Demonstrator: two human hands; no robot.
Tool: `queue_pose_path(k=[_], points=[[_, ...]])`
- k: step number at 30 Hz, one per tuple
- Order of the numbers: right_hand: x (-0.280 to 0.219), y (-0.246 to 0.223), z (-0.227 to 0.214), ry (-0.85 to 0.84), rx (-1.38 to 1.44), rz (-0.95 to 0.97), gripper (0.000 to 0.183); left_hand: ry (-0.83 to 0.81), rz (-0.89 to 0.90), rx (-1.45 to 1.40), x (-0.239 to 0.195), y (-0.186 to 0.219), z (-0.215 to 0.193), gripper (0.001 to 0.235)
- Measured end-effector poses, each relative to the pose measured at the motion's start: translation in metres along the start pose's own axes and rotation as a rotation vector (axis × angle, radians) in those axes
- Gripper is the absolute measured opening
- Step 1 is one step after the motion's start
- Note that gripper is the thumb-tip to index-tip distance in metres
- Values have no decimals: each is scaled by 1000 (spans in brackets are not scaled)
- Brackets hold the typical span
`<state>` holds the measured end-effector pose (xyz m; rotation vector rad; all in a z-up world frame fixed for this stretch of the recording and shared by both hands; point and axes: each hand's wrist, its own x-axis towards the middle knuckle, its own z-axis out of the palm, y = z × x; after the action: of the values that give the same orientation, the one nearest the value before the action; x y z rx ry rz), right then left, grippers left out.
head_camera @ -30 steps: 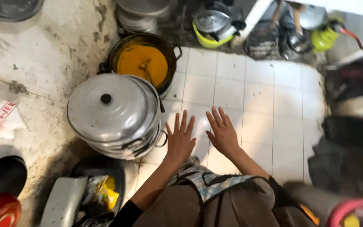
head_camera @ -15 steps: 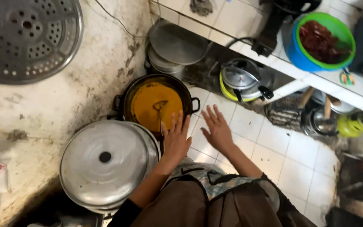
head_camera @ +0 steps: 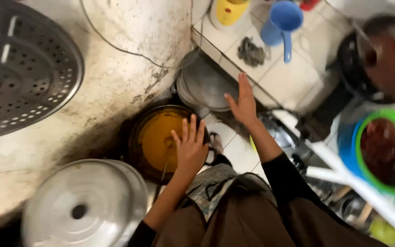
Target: Blending a red chili-based mixture, scooping water into the blender, and rinsing raw fish in a sink.
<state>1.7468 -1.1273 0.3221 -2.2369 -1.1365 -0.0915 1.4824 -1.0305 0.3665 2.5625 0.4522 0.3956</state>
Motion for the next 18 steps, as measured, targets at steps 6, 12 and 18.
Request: queue_pose_path(k=[6, 12, 18], points=[[169, 156, 58, 44, 261, 139, 103, 120, -210, 232, 67, 17, 58, 80], [283, 218, 96, 107, 179, 276, 126, 46, -427, 186, 113, 49, 54, 81], [313, 193, 96, 243, 599, 314, 138, 37, -489, 266, 122, 53, 50, 85]])
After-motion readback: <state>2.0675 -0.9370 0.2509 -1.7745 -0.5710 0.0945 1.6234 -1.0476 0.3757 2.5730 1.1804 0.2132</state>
